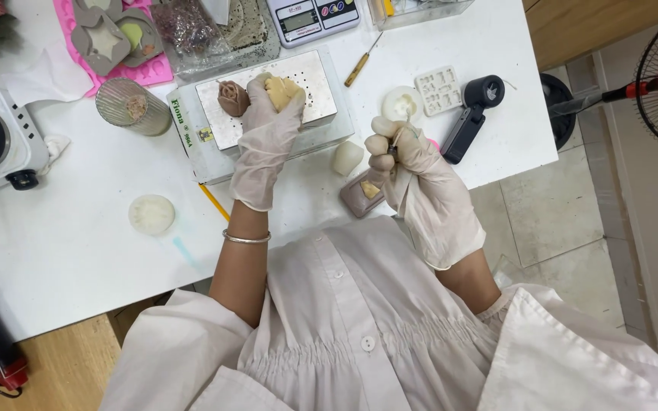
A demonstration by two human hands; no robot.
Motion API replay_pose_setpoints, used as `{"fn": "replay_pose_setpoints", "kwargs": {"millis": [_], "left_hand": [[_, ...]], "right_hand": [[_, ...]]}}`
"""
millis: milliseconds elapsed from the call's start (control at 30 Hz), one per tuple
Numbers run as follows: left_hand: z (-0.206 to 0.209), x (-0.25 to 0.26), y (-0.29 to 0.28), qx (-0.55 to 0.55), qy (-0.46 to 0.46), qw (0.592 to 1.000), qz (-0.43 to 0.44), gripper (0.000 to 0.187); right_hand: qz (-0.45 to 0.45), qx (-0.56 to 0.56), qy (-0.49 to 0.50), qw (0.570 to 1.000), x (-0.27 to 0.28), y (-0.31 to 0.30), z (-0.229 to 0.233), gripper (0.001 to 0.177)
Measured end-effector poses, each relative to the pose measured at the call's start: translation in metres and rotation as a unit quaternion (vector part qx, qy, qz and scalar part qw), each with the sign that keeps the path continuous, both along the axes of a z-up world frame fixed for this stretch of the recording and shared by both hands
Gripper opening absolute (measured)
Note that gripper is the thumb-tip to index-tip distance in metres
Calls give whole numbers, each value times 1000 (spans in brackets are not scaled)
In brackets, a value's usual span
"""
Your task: Decorating flower-shaped candles using tools and adding decorative elements.
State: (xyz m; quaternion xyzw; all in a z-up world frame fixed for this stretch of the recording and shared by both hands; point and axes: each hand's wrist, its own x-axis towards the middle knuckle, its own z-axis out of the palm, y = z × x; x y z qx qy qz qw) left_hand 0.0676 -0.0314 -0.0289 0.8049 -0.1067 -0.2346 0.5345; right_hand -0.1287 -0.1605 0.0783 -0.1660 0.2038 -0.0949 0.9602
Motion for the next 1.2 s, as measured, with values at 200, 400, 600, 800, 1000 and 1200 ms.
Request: {"fn": "replay_pose_setpoints", "kwargs": {"millis": [200,400,600,800,1000,1200], "left_hand": [[-44,0,11,-93,-108,989,-37,109],[35,-9,15,95,-51,991,-73,133],[31,-15,18,157,-102,980,-69,133],[23,-22,21,206,-160,964,-58,127],[123,-44,24,311,-55,937,-151,106],[122,-91,30,-102,-296,942,-122,41]], "right_hand": [[-3,-17,29,999,2,-4,-5,32],[16,-9,41,999,6,-5,-8,33],[12,-13,58,998,8,-1,-2,38],[-8,10,26,1000,5,4,-7,33],[-35,-1,70,997,5,9,-7,28],[-37,-102,64,992,-2,11,-23,23]]}}
